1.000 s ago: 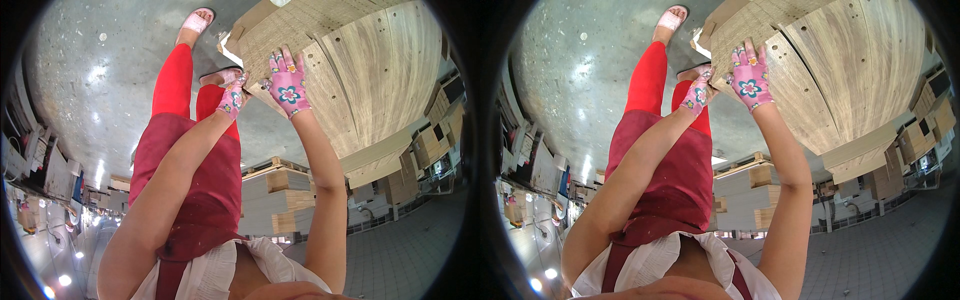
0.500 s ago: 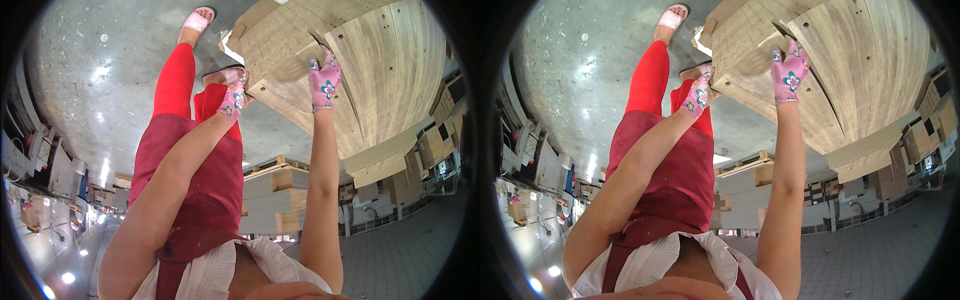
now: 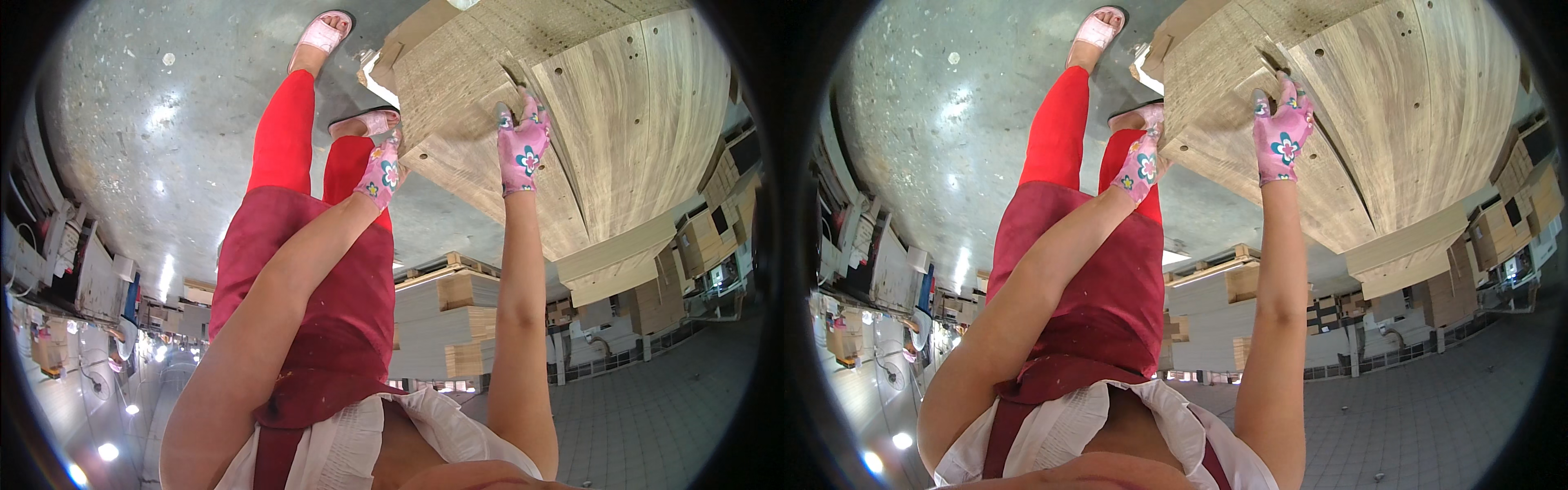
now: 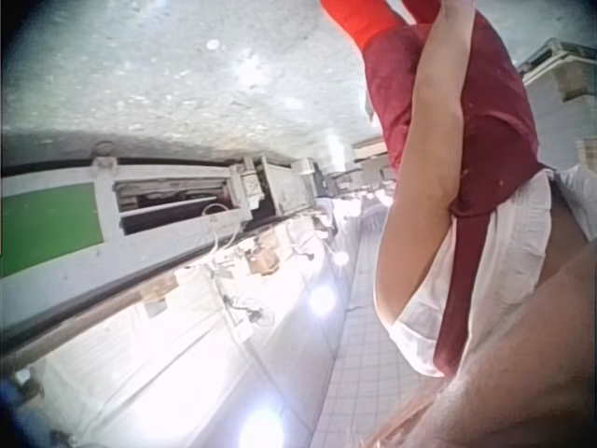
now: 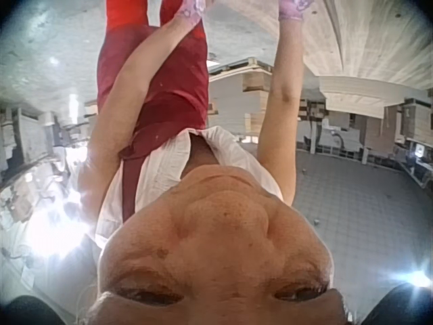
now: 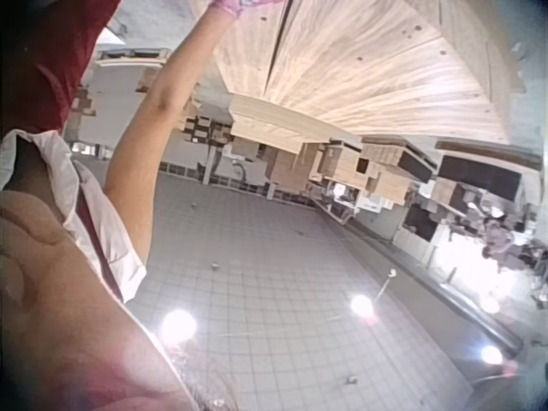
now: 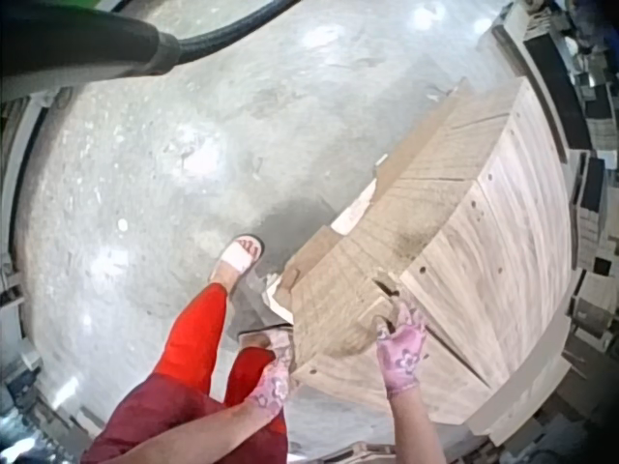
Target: The person picks up wooden panels from a stack, places them on a table, and wipes the surfaces and edges with a cloth.
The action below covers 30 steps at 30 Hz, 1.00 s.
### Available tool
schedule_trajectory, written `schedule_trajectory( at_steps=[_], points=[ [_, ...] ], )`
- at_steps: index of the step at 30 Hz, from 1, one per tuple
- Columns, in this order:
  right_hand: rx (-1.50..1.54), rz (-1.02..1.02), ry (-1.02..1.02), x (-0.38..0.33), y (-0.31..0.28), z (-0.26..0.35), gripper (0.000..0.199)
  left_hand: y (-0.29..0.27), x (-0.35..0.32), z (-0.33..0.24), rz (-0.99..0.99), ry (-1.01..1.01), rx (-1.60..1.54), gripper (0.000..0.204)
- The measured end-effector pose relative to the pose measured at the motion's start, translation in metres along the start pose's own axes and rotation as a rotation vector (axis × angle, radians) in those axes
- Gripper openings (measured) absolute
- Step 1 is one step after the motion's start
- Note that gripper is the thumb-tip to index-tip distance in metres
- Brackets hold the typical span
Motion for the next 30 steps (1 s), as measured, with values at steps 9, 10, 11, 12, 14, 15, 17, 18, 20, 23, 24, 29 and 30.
schedule_trajectory(
  at_steps=[9,10,11,12,14,15,17,18,20,23,24,29,30],
  points=[
    [-0.06,0.07,-0.05,0.005,0.005,0.005,0.046,-0.028,0.011,0.005,-0.059,-0.011,-0.022,0.029],
    [-0.078,0.101,-0.046,0.007,0.005,0.006,0.046,-0.029,0.011,0.006,-0.081,-0.022,0.001,0.03],
    [-0.096,0.133,-0.04,0.008,0.006,0.006,0.045,-0.03,0.011,0.005,-0.103,-0.034,0.025,0.03],
    [-0.079,0.151,-0.029,0.008,0.007,0.004,0.045,-0.036,0.016,0.006,-0.093,-0.021,0.008,0.031],
    [-0.057,0.19,-0.038,0.011,0.009,0.008,0.045,-0.058,0.031,0.009,-0.067,0.028,-0.05,0.032],
    [-0.031,0.191,-0.096,0.014,0.009,0.013,0.045,-0.071,0.036,0.011,-0.109,0.068,-0.076,0.033],
    [0.036,0.182,-0.162,0.016,0.014,0.012,0.044,-0.086,0.04,0.011,-0.202,0.109,-0.092,0.034],
    [0.033,0.194,-0.176,0.02,0.015,0.011,0.044,-0.09,0.045,0.01,-0.215,0.1,-0.047,0.034],
    [0.044,0.205,-0.136,0.016,0.013,0.001,0.043,-0.095,0.041,0.007,-0.271,0.026,0.085,0.035],
    [0.044,0.224,-0.14,0.016,0.015,-0.003,0.042,-0.075,0.018,-0.001,-0.432,-0.059,0.235,0.035],
    [0.053,0.238,-0.13,0.017,0.015,-0.005,0.042,-0.072,0.019,-0.007,-0.39,-0.034,0.349,0.035],
    [0.135,0.306,-0.163,0.022,0.011,0.011,0.041,-0.017,0.017,-0.053,-0.111,0.278,1.065,0.039],
    [0.149,0.303,-0.168,0.022,0.011,0.011,0.041,-0.026,0.026,-0.058,-0.052,0.413,0.886,0.04]
  ],
)
Point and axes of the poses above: each hand's wrist, its own x-axis towards the middle knuckle, its own y-axis out of the palm, z = x × y, the point moved 10 cm from there along x, towards the middle knuckle, and after that the axes turned 14 degrees about z, right-handed, at the moved point
